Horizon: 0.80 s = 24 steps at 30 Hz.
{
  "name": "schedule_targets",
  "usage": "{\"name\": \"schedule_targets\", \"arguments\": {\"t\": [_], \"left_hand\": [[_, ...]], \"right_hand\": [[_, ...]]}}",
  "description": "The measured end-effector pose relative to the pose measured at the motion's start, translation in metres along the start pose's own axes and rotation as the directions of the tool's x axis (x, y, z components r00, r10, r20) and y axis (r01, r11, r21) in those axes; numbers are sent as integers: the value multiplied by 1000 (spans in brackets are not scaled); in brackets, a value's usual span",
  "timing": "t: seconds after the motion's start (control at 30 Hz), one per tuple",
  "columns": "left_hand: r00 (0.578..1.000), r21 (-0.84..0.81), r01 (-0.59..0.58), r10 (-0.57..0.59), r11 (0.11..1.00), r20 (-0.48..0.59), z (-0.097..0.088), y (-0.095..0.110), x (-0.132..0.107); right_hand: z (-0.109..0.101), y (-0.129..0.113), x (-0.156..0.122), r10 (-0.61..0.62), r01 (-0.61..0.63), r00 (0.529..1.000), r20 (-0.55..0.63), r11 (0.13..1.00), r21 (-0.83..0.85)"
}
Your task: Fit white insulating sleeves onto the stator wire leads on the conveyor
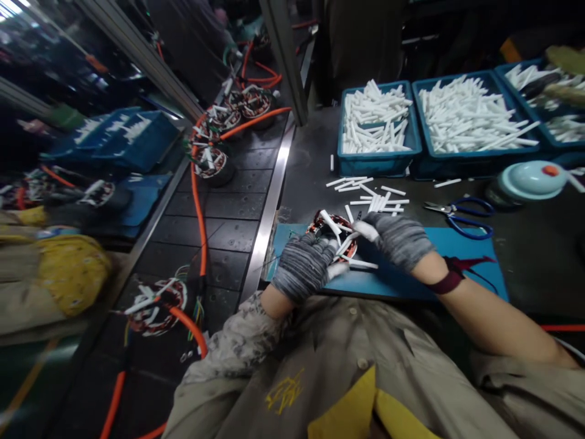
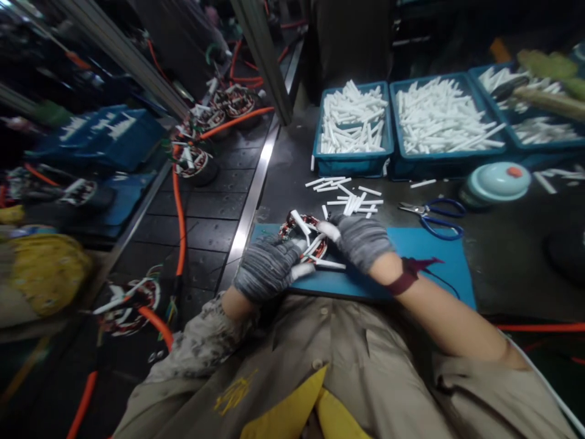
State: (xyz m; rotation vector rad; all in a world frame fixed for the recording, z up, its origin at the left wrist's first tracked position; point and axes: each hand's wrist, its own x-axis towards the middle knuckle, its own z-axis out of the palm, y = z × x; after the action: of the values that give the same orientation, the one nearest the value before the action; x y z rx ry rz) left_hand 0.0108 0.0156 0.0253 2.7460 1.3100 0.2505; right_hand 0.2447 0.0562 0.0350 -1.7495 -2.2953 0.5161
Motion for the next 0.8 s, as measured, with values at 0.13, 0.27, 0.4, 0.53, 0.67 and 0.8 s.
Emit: {"name": "schedule_targets", "arguments": {"t": [0.13,0.27,0.4,0.53,0.67,0.8], "left_hand": [[997,-22,-48,46,999,-57,7,-5,-3],[999,-12,-29,28,1000,-46,11,0,-1],[997,-109,40,-47,993,-61,-1,-11,-13],[961,-365,216,-264,906,-86,-19,-52,-41],[848,-367,462,-523,808,-83,-34,-94,-61],[654,-60,754,-756,655,-37,-36,-113,-76]], "right_hand": [[4,27,-29,105,-62,982,-160,965,254],[32,44,-59,45,-30,999,-25,910,413],[60,54,-79,-8,30,999,-49,878,477],[75,56,-88,14,77,983,-182,872,484],[84,57,-87,-19,130,969,-247,888,440],[91,61,-83,-71,195,948,-309,899,392]]}}
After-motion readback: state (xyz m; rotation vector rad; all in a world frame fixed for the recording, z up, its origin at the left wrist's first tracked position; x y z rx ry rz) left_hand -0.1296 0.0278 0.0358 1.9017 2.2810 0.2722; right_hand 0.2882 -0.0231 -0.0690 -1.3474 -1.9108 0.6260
